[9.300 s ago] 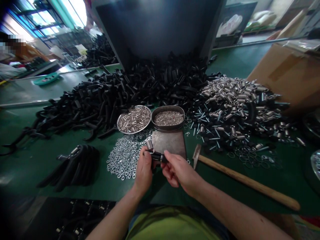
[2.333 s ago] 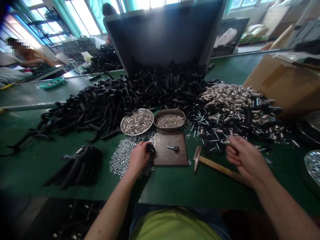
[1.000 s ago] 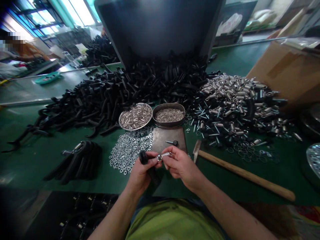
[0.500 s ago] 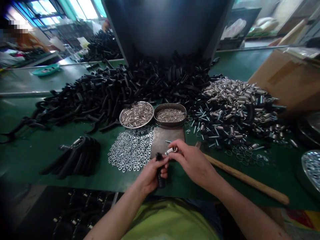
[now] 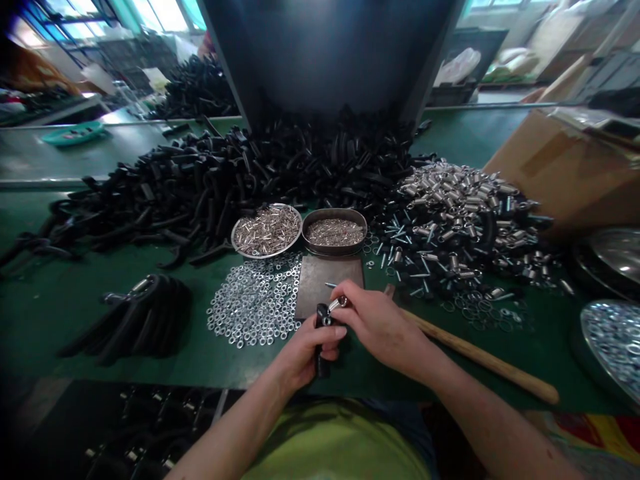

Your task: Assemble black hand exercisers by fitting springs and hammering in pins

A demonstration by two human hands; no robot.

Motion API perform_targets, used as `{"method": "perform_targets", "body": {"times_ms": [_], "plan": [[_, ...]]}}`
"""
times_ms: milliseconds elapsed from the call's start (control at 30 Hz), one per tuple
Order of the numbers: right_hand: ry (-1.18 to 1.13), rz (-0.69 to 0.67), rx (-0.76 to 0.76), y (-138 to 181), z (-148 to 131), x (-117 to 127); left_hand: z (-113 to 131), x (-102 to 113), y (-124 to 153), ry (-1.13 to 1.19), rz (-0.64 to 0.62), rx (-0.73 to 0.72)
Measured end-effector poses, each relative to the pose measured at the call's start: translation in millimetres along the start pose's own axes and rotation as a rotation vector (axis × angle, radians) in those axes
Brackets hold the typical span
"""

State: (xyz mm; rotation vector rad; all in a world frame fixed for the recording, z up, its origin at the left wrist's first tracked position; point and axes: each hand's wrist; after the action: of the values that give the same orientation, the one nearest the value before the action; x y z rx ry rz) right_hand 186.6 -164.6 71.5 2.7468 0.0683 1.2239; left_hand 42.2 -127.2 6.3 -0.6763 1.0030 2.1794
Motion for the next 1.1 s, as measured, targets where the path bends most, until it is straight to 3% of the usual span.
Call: {"method": "perform_targets", "body": {"times_ms": [1100], "plan": [[0.008, 0.011, -0.01, -3.7, 0.1, -3.4, -0.6, 3.0, -5.4, 0.105, -0.04, 0.01]]}}
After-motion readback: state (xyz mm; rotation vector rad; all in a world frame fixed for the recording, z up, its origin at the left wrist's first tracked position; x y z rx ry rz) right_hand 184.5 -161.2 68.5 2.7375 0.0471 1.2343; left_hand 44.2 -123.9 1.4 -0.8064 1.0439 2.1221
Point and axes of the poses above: each hand's wrist, its own y-axis away from the middle knuckle, its own x-axis out of the back of the hand, z = x × y, and after that the axes turned 3 degrees about y, right-handed
